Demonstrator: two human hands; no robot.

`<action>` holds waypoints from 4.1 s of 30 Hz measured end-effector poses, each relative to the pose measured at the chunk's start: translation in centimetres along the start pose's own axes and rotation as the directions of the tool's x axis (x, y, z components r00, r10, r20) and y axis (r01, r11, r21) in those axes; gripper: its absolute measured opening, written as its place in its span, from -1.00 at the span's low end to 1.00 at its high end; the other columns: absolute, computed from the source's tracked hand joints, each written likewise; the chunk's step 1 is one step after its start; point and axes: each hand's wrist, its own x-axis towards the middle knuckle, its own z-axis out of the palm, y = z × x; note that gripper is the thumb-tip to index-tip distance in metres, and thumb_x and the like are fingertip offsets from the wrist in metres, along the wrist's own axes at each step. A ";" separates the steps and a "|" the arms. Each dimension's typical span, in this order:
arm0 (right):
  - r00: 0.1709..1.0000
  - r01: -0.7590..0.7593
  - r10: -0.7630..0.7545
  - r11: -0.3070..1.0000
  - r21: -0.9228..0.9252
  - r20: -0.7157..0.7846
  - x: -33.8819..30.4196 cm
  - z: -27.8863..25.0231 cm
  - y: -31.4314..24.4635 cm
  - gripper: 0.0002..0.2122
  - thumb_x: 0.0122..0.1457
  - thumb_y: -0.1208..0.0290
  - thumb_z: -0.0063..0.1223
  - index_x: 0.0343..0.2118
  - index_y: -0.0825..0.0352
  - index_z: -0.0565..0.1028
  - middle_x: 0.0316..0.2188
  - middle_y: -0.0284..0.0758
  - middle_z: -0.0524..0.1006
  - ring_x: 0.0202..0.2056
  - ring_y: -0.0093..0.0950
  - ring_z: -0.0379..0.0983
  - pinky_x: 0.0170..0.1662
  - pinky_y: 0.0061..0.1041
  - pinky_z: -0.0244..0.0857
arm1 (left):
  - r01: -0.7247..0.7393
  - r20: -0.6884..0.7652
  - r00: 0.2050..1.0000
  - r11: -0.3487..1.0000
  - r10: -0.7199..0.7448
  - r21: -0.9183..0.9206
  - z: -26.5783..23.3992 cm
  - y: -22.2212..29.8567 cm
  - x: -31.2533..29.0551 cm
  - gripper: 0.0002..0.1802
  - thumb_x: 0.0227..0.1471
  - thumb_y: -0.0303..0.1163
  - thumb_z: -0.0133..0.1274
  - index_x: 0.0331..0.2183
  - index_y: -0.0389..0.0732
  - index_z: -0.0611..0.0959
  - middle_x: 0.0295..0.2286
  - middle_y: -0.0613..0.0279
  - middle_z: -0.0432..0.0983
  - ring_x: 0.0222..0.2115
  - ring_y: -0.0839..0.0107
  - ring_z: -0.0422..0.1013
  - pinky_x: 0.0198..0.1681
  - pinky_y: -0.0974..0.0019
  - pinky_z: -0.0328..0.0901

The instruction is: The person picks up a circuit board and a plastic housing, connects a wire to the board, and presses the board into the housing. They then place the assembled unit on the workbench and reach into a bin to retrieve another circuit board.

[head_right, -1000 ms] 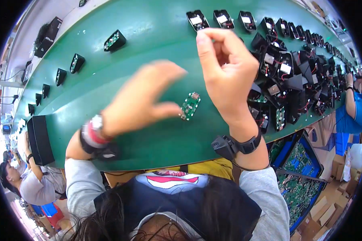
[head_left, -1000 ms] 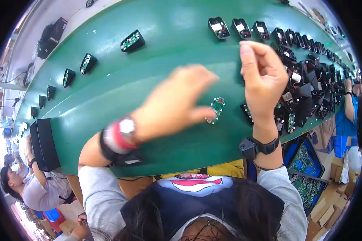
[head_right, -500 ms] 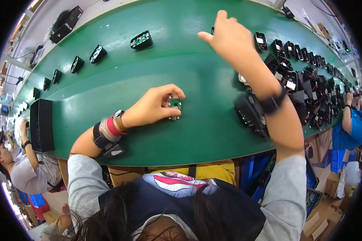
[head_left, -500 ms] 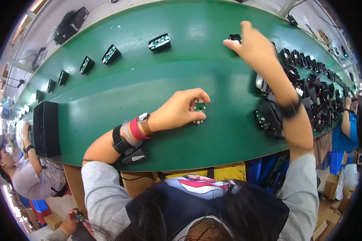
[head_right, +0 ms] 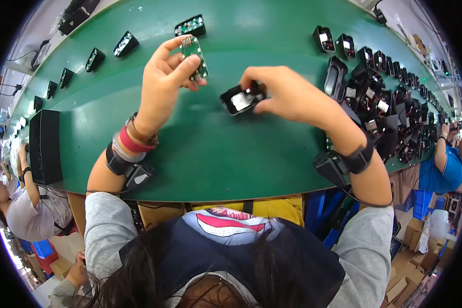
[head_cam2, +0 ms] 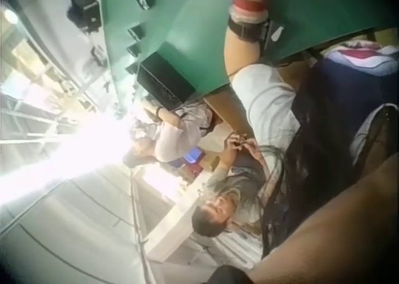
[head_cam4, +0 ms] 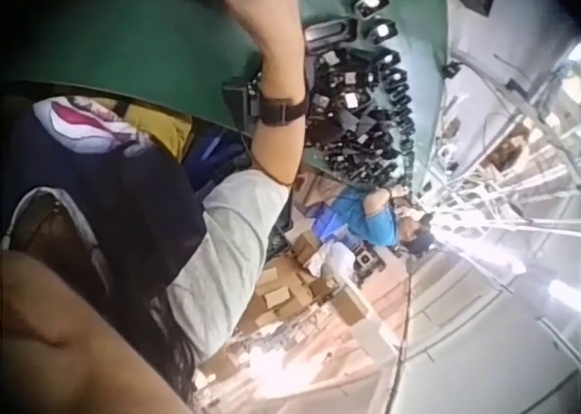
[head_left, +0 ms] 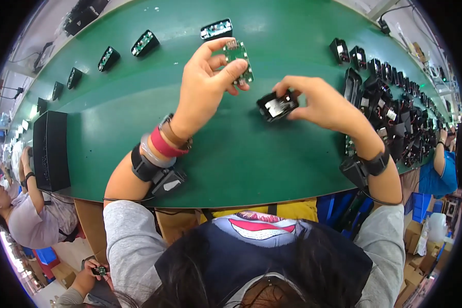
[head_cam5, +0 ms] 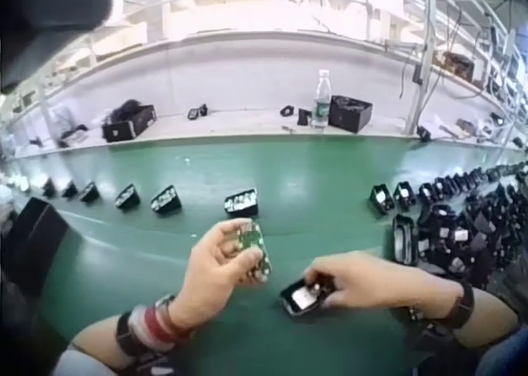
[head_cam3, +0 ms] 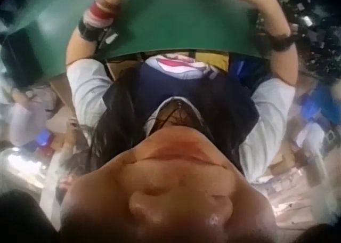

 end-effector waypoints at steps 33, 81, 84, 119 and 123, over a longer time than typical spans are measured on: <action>0.909 0.031 0.290 0.668 0.743 -0.299 -1.2 6.6 1.1 -0.88 0.11 0.64 0.09 -0.28 0.45 0.55 -0.36 -0.43 0.44 -0.35 -0.67 0.37 -0.26 -0.70 0.29 | 0.446 0.363 0.812 0.887 -0.457 0.120 2.0 -1.6 -1.0 -0.35 0.02 -0.47 0.09 0.16 -0.21 0.33 -0.51 0.44 0.37 -0.55 0.72 0.23 -0.52 0.61 0.12; 0.811 0.019 -0.089 0.992 -0.126 -0.578 -2.1 6.4 -0.7 -0.85 -0.13 0.67 0.20 -0.45 0.41 0.51 -0.48 -0.31 0.42 -0.47 -0.43 0.39 -0.45 -0.55 0.27 | 0.189 0.141 0.943 0.833 -0.302 0.520 4.9 -1.6 -2.9 -0.46 -0.11 -0.66 -0.01 0.01 -0.38 0.47 -0.53 0.46 0.42 -0.64 0.80 0.15 -0.58 0.64 0.10; 0.817 -0.006 -0.107 0.981 -0.194 -0.566 -2.2 6.5 -1.0 -0.85 -0.13 0.67 0.20 -0.45 0.39 0.50 -0.48 -0.31 0.41 -0.47 -0.41 0.39 -0.45 -0.52 0.28 | -0.037 0.199 0.972 0.759 -0.122 0.650 5.1 -1.9 -3.0 -0.41 -0.18 -0.67 0.03 0.01 -0.32 0.48 -0.60 0.41 0.34 -0.69 0.72 0.12 -0.60 0.58 0.11; 0.828 0.097 0.030 0.976 0.196 -0.559 -2.3 5.4 1.4 -0.57 -0.06 0.70 0.15 -0.05 0.40 0.45 -0.19 -0.34 0.49 -0.38 -0.67 0.39 -0.37 -0.73 0.36 | 0.027 0.332 0.926 0.910 -0.179 0.414 4.1 -2.5 -2.9 0.22 -0.28 -0.61 0.35 0.30 -0.06 -0.03 -0.22 0.25 0.41 -0.49 0.59 0.25 -0.37 0.53 0.25; 0.798 0.161 -0.084 0.984 0.076 -0.597 -2.3 5.4 1.2 -0.55 -0.10 0.72 0.15 -0.05 0.39 0.46 -0.18 -0.34 0.48 -0.36 -0.65 0.38 -0.36 -0.70 0.38 | 0.055 0.348 0.911 0.903 -0.220 0.426 4.0 -2.3 -2.7 0.24 -0.29 -0.59 0.36 0.30 -0.04 -0.04 -0.24 0.23 0.42 -0.49 0.58 0.25 -0.39 0.53 0.23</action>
